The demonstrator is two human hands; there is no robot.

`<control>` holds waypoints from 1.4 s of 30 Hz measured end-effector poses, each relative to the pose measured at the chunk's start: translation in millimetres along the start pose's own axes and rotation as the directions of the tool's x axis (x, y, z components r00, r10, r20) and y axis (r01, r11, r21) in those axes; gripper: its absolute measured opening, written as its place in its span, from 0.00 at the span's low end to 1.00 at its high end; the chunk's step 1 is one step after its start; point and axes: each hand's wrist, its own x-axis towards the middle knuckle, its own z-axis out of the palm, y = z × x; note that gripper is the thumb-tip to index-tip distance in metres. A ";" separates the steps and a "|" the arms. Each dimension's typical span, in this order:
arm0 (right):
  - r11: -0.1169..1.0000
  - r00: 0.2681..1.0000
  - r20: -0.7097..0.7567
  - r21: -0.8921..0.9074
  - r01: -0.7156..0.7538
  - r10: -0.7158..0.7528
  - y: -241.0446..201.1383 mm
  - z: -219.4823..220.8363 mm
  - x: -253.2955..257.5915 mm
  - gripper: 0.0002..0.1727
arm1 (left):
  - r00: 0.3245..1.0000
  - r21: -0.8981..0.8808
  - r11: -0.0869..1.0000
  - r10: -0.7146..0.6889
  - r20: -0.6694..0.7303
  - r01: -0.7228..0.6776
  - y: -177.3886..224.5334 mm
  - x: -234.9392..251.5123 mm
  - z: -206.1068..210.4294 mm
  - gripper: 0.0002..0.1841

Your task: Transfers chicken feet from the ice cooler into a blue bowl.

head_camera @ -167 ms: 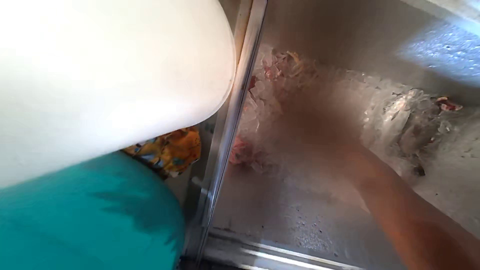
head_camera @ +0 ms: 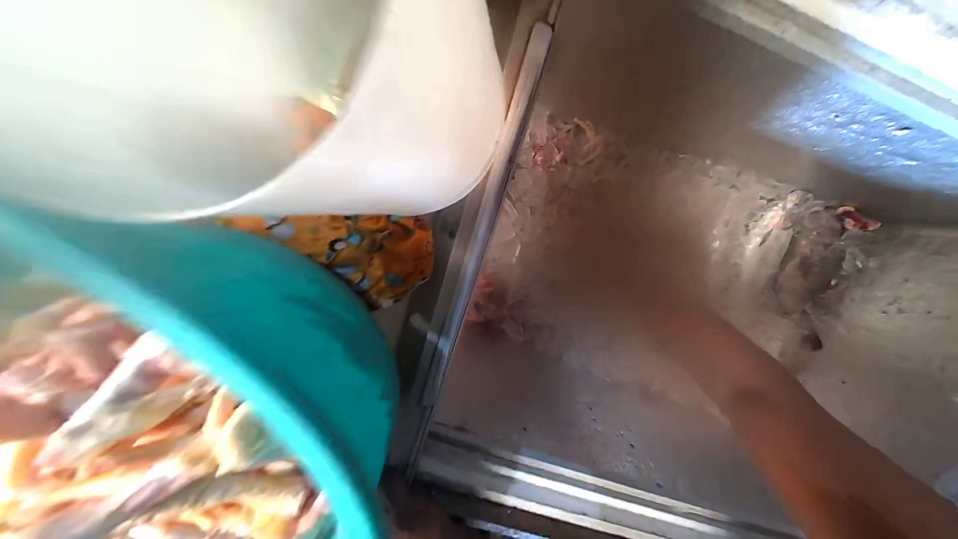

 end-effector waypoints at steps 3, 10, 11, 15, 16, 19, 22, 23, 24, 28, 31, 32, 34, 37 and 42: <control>1.000 1.000 0.015 0.011 -0.024 0.024 14.2 11.6 -14.7 0.44 | 0.999 0.089 0.996 -0.024 0.022 0.022 17.3 -7.6 -4.0 0.23; 0.974 0.862 -0.477 0.053 0.222 -0.171 -37.5 -6.2 -196.4 0.39 | 0.994 0.215 0.970 0.108 0.017 -0.109 -15.2 4.9 -15.7 0.24; 0.944 0.763 -0.591 0.003 0.329 -0.263 -52.6 -15.9 -222.6 0.37 | 0.995 0.173 0.980 0.096 0.003 -0.095 -13.5 5.5 -15.0 0.25; 0.742 0.339 -0.758 -0.271 0.614 -0.557 -155.6 -68.5 -309.0 0.32 | 0.999 -0.023 0.999 0.031 -0.025 -0.031 -14.0 12.1 -17.5 0.27; 0.686 0.238 -0.764 -0.337 0.645 -0.599 -188.2 -80.1 -321.9 0.31 | 1.000 -0.067 0.998 0.007 -0.029 -0.009 -15.8 15.3 -16.5 0.29; 0.469 -0.041 -0.722 -0.490 0.735 -0.690 -292.7 -103.7 -323.5 0.25 | 0.998 -0.110 0.994 -0.016 -0.055 0.010 -22.7 23.3 -10.0 0.36; 0.373 -0.045 -0.684 -0.451 0.811 -0.728 -374.3 -98.4 -280.7 0.33 | 0.998 -0.086 0.996 0.018 -0.058 -0.023 -24.1 20.6 -10.1 0.43; 0.497 0.102 -0.681 -0.415 0.762 -0.725 -387.3 -88.0 -268.4 0.43 | 0.997 -0.082 0.996 0.033 -0.065 -0.038 -21.0 19.8 -9.3 0.44; 0.634 0.281 -0.659 -0.386 0.670 -0.698 -392.3 -75.8 -266.2 0.51 | 0.997 -0.087 0.995 0.043 -0.064 -0.049 -17.4 18.5 -9.6 0.43; 0.603 0.337 -0.743 -0.112 0.790 -0.579 -331.3 -36.3 -282.3 0.36 | 0.998 -0.095 0.995 0.038 -0.045 -0.042 -26.7 15.4 -9.5 0.32; 0.605 0.478 -0.810 0.201 0.770 -0.339 -205.5 -9.3 -255.5 0.27 | 0.998 0.092 0.994 0.055 -0.014 -0.053 -16.6 13.8 -10.6 0.31; 0.695 0.620 -0.756 0.331 0.638 -0.209 -159.7 -3.2 -234.9 0.27 | 0.998 0.122 0.991 0.059 0.002 -0.059 -16.7 13.4 -10.8 0.29; 0.818 0.823 -0.565 0.496 0.292 0.049 -79.5 -1.9 -179.0 0.30 | 0.995 0.183 0.978 0.089 0.046 -0.096 -20.9 9.3 -11.1 0.25; 0.937 0.824 -0.550 0.343 0.072 0.138 -7.5 -5.1 -85.1 0.31 | 0.996 0.175 0.982 0.054 0.073 -0.066 1.1 -2.0 -11.6 0.23; 0.979 0.915 -0.348 0.084 -0.185 0.203 -21.3 -57.6 6.9 0.32 | 0.996 -0.007 0.997 0.083 0.030 -0.082 -22.1 6.7 -3.7 0.23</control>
